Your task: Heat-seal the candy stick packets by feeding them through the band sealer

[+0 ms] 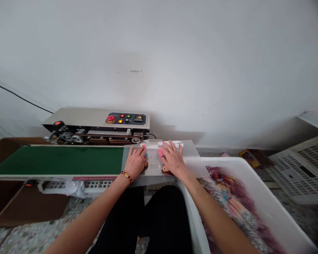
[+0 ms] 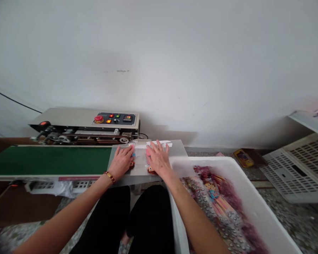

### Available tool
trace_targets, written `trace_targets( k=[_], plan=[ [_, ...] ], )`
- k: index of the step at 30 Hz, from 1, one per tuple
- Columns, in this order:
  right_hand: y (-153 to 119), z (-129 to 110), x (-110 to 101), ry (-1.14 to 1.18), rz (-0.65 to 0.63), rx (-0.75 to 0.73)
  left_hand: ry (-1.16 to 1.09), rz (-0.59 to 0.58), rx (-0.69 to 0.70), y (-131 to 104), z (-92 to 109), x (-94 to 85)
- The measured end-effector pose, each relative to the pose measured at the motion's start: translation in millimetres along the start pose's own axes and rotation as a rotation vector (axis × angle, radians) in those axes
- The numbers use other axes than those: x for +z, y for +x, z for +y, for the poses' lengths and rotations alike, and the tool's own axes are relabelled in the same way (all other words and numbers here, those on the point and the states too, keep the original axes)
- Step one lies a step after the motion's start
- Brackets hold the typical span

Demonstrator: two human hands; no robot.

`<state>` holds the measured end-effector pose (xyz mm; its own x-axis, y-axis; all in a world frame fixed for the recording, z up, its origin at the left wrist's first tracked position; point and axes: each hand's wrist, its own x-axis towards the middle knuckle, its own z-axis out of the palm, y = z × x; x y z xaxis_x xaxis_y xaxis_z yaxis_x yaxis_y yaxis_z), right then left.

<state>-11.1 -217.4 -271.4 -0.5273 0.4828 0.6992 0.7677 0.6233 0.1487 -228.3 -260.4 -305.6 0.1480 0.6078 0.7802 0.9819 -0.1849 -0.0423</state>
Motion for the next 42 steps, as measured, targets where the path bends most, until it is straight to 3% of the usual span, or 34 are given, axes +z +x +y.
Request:
trace_targets(
  k=[3,7,14,16,19,21,25,28,32,38,40,42],
  plan=[
    [-3,-5,-1,0.015,-0.049,-0.146,-0.018,-0.011,0.019,-3,-6,-1.0],
    [4,-9,5,0.028,-0.063,-0.144,-0.043,-0.027,0.061,-5,-26,-5.4],
    [26,-38,14,0.078,-0.055,-0.152,-0.054,-0.047,0.001,-28,-98,-25.8],
    [34,-53,18,0.103,-0.050,-0.147,0.003,0.003,-0.076,-35,-112,-33.6],
    [45,-69,24,0.148,-0.027,-0.140,0.021,0.094,-0.141,-34,-101,-36.8],
    [46,-67,24,0.165,-0.006,-0.106,-0.074,0.069,-0.045,-25,-77,-30.6],
    [28,-27,14,0.078,-0.011,0.020,-0.178,-0.042,0.118,-4,-27,-10.0],
    [7,7,7,-0.006,-0.060,0.035,-0.154,-0.082,0.085,2,-17,-1.8],
    [-4,13,6,-0.018,-0.102,-0.041,-0.141,-0.070,0.054,-7,-39,-5.9],
    [30,-40,18,0.084,-0.093,-0.104,-0.080,-0.097,0.017,-34,-111,-33.7],
    [41,-54,23,0.116,-0.099,-0.094,-0.001,-0.058,-0.046,-37,-119,-41.4],
    [47,-62,25,0.142,-0.095,-0.075,0.035,-0.007,-0.064,-34,-107,-42.2]
  ],
)
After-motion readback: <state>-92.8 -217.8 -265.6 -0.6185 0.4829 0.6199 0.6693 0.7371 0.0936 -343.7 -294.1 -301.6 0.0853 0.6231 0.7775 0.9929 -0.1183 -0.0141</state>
